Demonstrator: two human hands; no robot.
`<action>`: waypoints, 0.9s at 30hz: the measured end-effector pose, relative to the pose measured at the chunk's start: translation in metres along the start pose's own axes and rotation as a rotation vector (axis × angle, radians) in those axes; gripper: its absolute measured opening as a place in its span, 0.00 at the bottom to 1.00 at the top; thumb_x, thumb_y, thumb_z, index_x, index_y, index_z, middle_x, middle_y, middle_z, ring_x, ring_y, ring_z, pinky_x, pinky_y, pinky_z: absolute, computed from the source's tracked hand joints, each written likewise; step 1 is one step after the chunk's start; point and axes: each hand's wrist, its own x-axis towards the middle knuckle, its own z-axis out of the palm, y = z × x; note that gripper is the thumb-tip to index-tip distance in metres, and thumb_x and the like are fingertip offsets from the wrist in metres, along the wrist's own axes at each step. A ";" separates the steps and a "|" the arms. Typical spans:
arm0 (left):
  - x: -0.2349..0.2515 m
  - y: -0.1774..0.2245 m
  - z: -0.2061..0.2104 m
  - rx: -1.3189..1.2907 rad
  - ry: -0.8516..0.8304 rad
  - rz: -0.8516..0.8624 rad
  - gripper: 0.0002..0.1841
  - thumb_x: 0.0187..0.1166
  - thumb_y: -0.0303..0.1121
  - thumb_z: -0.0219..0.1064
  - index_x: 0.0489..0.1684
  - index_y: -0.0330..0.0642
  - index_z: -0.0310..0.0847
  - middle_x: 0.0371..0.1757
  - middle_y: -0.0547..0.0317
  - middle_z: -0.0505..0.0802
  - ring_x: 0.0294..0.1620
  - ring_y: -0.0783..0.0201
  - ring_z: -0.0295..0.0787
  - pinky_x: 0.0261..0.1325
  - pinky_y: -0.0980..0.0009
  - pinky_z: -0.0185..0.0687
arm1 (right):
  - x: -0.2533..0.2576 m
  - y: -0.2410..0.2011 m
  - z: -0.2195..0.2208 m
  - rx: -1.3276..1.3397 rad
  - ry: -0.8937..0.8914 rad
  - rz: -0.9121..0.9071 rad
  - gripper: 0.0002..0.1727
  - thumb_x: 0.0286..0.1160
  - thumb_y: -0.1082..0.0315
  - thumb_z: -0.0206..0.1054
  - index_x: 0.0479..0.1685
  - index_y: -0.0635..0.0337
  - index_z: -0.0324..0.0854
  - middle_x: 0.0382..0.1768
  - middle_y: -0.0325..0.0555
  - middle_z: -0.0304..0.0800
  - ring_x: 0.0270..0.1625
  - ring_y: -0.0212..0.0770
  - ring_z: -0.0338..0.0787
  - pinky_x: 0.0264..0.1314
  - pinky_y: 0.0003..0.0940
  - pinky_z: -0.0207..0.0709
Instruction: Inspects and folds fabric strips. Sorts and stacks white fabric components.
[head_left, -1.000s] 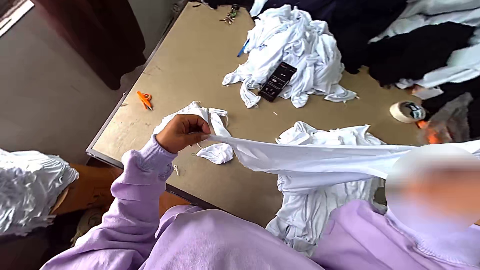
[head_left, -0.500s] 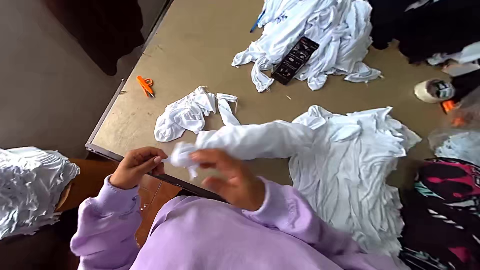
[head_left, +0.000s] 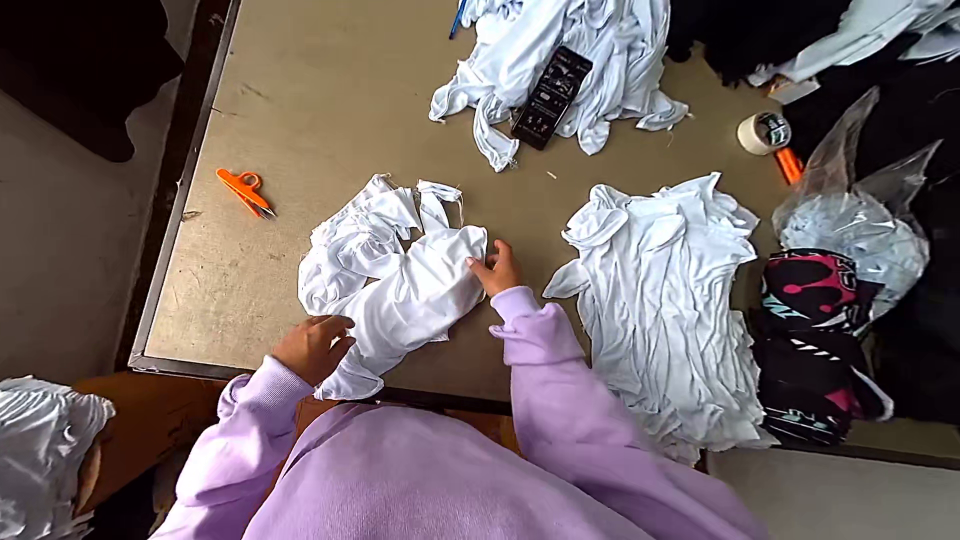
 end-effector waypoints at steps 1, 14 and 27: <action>0.012 0.006 -0.002 -0.015 0.032 0.097 0.14 0.83 0.28 0.67 0.60 0.27 0.86 0.50 0.36 0.94 0.55 0.40 0.93 0.65 0.39 0.83 | 0.007 -0.006 0.003 0.061 -0.027 0.081 0.35 0.78 0.60 0.73 0.78 0.73 0.69 0.66 0.72 0.84 0.71 0.68 0.82 0.78 0.65 0.68; 0.061 0.082 -0.052 -0.194 0.202 0.844 0.08 0.69 0.28 0.70 0.40 0.35 0.93 0.34 0.53 0.96 0.41 0.59 0.92 0.63 0.45 0.76 | -0.127 -0.086 -0.055 0.434 -0.261 -1.044 0.16 0.87 0.66 0.60 0.56 0.69 0.87 0.41 0.37 0.88 0.45 0.18 0.84 0.52 0.14 0.78; 0.012 0.080 -0.105 -0.666 -0.204 0.976 0.17 0.78 0.45 0.70 0.26 0.40 0.82 0.40 0.61 0.92 0.53 0.70 0.88 0.63 0.65 0.82 | -0.165 -0.099 -0.094 0.527 -0.441 -1.050 0.09 0.87 0.59 0.62 0.43 0.52 0.83 0.36 0.26 0.83 0.42 0.16 0.82 0.45 0.11 0.77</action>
